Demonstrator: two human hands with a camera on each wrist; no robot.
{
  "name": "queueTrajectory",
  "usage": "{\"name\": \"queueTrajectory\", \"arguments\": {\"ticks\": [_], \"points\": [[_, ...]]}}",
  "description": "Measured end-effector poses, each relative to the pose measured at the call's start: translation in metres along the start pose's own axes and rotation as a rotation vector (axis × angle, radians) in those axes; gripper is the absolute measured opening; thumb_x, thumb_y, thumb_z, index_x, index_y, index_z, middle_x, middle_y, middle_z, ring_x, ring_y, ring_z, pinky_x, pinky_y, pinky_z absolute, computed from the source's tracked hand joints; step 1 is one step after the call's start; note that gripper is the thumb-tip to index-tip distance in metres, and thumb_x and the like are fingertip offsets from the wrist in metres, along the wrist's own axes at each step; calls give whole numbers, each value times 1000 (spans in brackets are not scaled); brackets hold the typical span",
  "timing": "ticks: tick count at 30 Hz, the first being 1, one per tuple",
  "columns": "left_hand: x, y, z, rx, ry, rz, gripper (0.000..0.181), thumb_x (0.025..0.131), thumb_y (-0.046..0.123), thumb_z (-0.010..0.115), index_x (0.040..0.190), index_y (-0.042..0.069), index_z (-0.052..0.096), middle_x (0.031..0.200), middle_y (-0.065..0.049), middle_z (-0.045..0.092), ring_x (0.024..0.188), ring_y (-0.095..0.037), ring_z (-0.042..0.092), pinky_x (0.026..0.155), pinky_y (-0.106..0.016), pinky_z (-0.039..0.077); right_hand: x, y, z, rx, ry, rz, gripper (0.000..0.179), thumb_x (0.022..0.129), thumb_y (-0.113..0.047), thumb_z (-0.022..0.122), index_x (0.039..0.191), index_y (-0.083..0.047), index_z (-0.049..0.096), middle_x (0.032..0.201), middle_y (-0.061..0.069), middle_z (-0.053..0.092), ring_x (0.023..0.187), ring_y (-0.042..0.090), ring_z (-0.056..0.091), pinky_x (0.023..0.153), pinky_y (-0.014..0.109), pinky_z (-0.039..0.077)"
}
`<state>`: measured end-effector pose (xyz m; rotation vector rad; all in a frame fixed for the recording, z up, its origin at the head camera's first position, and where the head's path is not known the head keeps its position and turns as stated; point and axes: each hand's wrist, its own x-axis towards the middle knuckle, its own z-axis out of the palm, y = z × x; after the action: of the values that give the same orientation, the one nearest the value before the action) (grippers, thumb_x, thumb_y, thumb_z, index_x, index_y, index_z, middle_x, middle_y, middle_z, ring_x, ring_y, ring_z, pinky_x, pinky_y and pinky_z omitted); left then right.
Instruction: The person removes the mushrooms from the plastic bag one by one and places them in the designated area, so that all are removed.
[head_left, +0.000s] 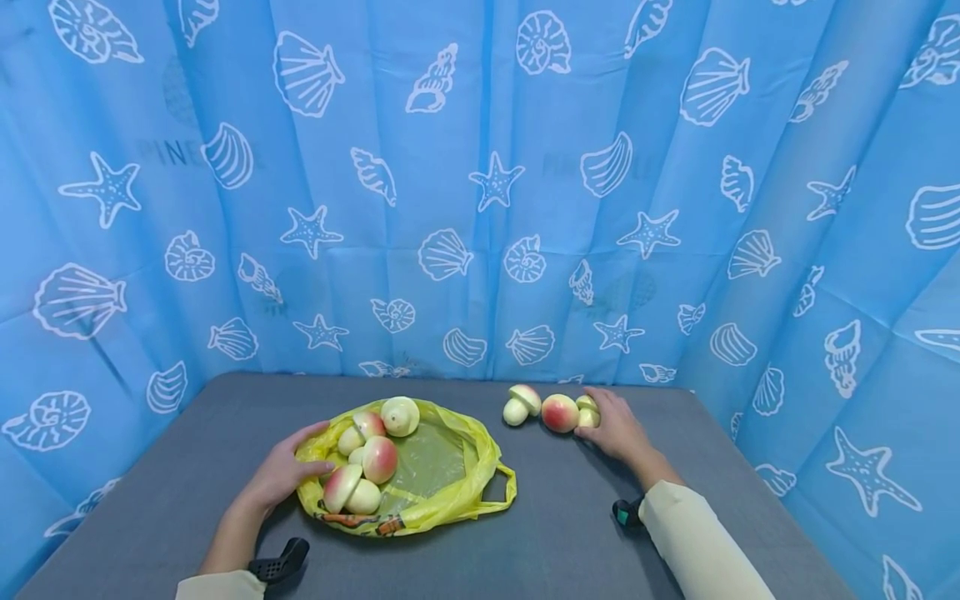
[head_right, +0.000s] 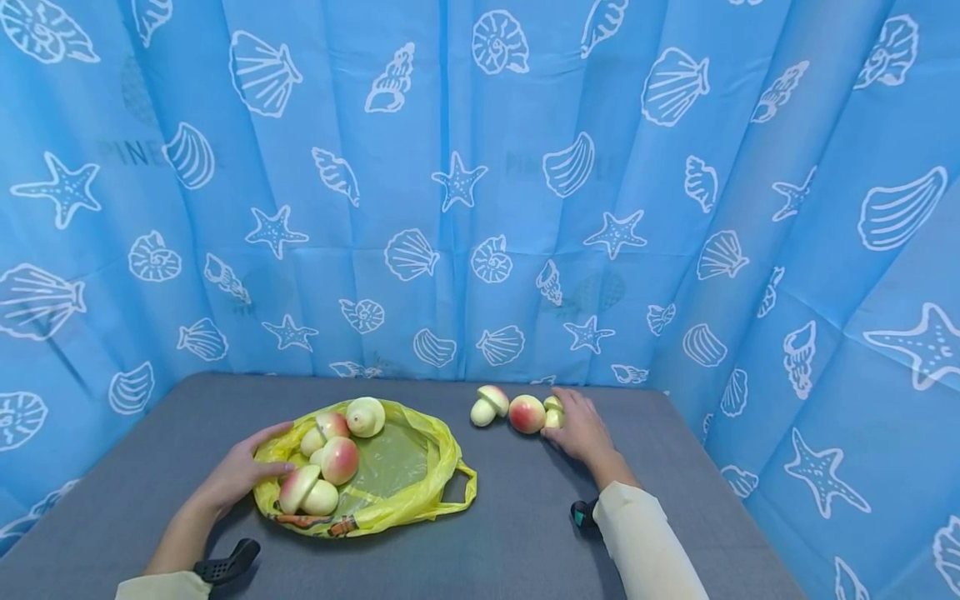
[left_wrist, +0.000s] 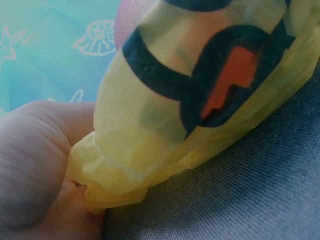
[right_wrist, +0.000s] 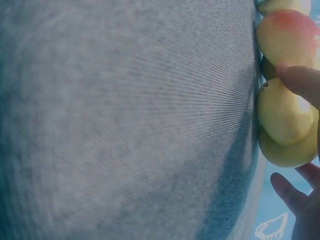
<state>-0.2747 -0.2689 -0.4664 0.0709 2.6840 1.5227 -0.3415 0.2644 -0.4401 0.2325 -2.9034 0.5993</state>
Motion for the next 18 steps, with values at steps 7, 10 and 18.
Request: {"name": "queueTrajectory", "arguments": {"ticks": [7, 10, 18], "points": [[-1, 2, 0, 1, -3, 3, 79, 84, 24, 76, 149, 2, 36, 151, -30, 25, 137, -49, 21, 106, -66, 19, 2, 3, -3, -14, 16, -46, 75, 83, -31, 77, 144, -2, 43, 143, 23, 43, 127, 44, 39, 100, 63, 34], [-1, 2, 0, 8, -4, 0, 79, 84, 25, 76, 149, 3, 36, 151, -30, 26, 136, -50, 22, 106, -66, 20, 4, 4, -6, -31, 25, -75, 74, 83, -31, 77, 142, -2, 44, 142, 22, 44, 127, 44, 39, 101, 62, 33], [-1, 2, 0, 15, -4, 2, 80, 84, 27, 76, 149, 3, 35, 151, -30, 26, 136, -49, 24, 105, -66, 22, 10, 0, -19, -36, 49, -114, 70, 83, -29, 78, 141, -3, 48, 138, 22, 50, 125, 45, 41, 98, 64, 34]]}}
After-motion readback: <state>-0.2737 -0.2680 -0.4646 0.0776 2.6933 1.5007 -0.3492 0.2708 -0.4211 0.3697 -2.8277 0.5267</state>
